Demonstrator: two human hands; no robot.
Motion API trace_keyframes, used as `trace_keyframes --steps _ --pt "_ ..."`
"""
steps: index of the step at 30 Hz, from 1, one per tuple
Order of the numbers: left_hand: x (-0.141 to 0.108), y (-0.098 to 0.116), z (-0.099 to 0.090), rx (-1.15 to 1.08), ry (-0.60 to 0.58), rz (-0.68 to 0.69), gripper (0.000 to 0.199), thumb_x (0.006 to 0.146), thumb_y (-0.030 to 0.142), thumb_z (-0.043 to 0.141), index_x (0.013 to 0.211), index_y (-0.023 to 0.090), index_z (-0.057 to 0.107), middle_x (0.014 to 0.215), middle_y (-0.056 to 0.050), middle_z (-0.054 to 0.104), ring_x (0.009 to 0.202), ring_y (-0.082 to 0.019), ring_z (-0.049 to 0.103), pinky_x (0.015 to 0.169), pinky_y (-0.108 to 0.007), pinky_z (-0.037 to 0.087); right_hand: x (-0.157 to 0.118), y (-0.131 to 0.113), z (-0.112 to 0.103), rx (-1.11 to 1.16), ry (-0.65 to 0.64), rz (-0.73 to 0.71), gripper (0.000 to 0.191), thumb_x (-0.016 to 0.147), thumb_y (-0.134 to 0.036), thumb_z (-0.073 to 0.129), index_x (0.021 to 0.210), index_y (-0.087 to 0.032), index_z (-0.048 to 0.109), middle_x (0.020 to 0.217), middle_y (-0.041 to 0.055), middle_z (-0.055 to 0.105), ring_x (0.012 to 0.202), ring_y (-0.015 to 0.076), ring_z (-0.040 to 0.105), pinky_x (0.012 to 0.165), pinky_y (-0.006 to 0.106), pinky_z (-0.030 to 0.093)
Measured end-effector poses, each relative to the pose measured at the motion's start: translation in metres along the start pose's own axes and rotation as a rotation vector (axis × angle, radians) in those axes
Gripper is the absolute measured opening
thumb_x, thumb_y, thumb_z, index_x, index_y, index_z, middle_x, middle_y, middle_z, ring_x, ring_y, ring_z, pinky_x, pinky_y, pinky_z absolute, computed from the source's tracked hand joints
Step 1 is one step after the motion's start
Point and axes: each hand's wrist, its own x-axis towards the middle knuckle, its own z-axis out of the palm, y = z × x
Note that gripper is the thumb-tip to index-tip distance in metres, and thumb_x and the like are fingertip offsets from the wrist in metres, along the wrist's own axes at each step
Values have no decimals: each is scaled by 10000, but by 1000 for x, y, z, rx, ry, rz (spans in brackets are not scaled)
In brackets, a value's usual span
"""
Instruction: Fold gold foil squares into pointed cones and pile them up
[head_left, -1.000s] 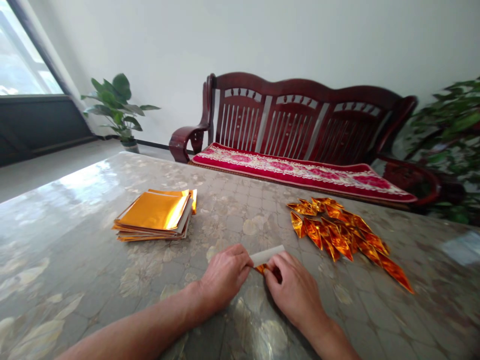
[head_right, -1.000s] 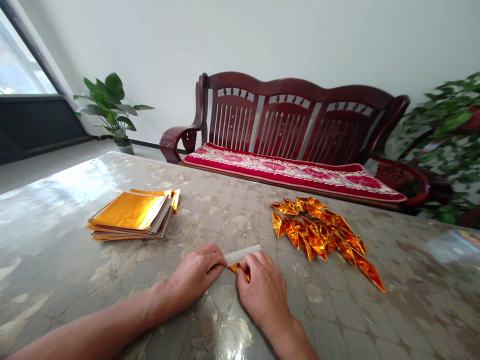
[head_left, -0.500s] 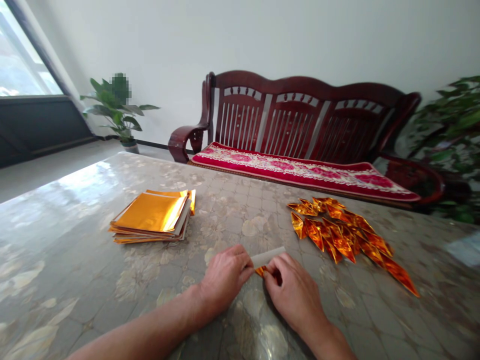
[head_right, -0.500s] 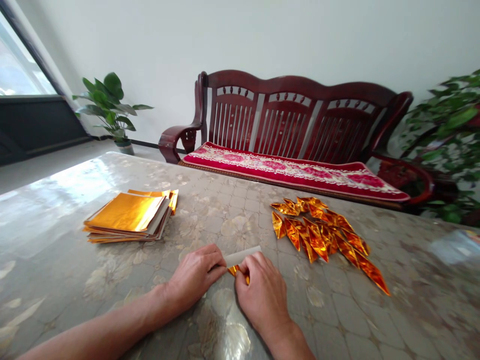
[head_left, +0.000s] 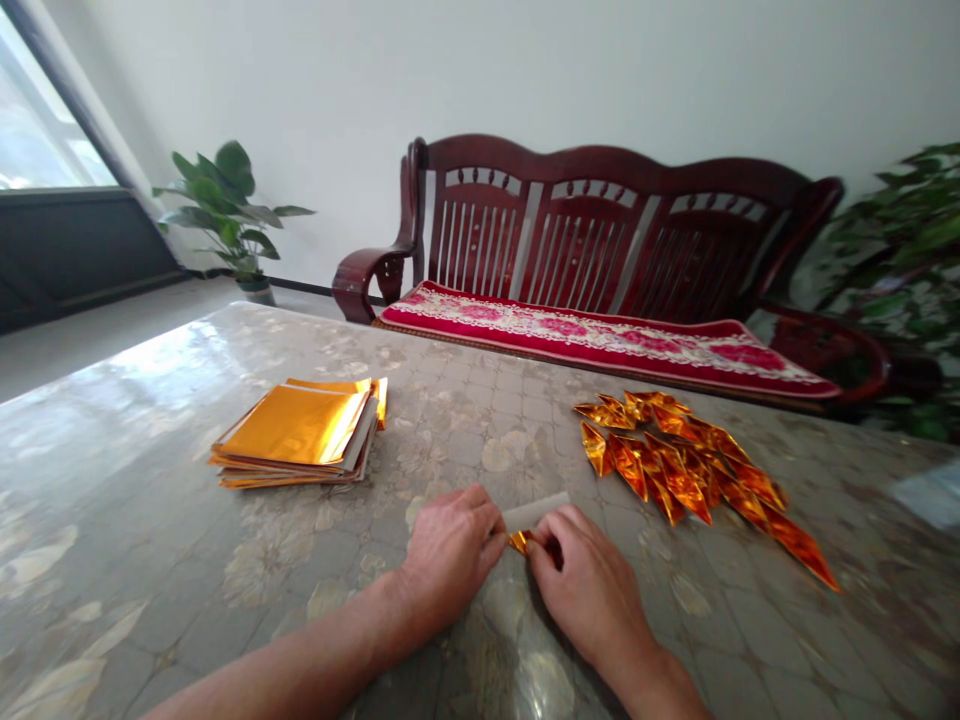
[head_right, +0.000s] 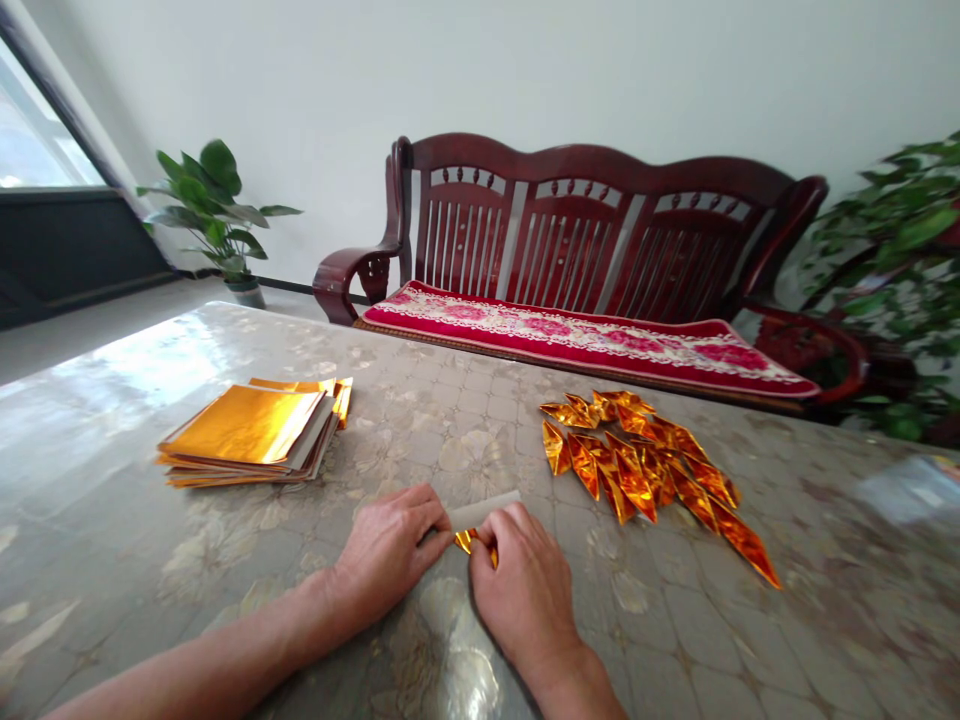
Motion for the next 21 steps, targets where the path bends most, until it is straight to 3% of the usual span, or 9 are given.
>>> trace_keyframes --steps 21 --pt "1 5 0 51 21 -71 118 871 254 614 769 217 660 889 0 654 837 -175 628 726 -274 414 1 -3 -5 -27 -93 67 100 837 -195 571 750 -236 546 821 -15 600 729 165 578 601 282 337"
